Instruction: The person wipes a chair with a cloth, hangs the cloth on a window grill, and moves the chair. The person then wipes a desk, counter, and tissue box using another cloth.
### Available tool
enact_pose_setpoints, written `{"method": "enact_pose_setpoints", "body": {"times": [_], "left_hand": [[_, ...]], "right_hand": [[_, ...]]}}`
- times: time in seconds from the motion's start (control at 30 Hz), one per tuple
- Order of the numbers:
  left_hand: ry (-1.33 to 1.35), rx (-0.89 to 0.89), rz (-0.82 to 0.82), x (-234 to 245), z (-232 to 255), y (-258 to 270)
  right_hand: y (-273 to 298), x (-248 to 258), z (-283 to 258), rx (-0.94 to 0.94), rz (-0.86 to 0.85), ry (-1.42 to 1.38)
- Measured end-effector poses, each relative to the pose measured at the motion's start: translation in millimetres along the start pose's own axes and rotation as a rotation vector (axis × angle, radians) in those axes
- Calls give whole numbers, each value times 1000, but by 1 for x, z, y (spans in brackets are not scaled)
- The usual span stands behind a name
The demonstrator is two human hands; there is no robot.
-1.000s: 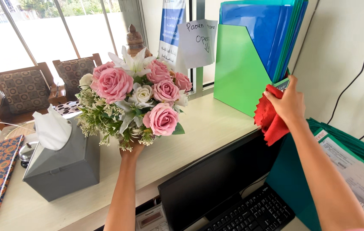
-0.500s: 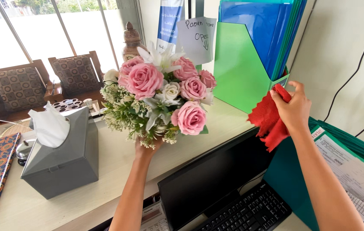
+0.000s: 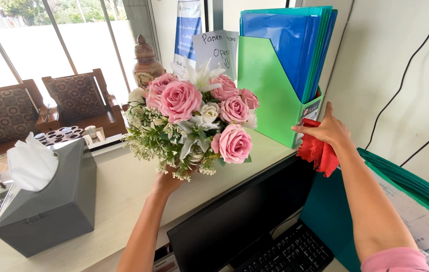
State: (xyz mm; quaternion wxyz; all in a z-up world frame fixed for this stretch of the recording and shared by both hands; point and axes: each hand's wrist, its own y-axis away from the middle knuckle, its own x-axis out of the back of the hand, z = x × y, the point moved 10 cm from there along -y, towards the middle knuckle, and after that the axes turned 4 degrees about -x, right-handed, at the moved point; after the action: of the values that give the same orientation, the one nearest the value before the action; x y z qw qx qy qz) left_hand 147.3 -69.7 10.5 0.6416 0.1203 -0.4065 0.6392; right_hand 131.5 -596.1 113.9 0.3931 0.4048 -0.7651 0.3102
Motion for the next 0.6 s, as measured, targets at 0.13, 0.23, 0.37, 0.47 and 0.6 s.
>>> {"method": "enact_pose_setpoints", "body": {"times": [0.13, 0.23, 0.37, 0.47, 0.6], "left_hand": [[-255, -318, 72, -24, 2, -22], [-580, -506, 176, -31, 21, -21], [-262, -97, -61, -45, -3, -33], [176, 22, -148, -66, -17, -37], [-37, 95, -239, -80, -33, -40]], "right_hand": [[-9, -4, -15, 73, 8, -48], [-17, -16, -3, -27, -29, -148], [-33, -38, 6, 4, -81, -332], [-38, -50, 9, 86, -13, -337], [-35, -39, -4, 163, 97, -197]]}}
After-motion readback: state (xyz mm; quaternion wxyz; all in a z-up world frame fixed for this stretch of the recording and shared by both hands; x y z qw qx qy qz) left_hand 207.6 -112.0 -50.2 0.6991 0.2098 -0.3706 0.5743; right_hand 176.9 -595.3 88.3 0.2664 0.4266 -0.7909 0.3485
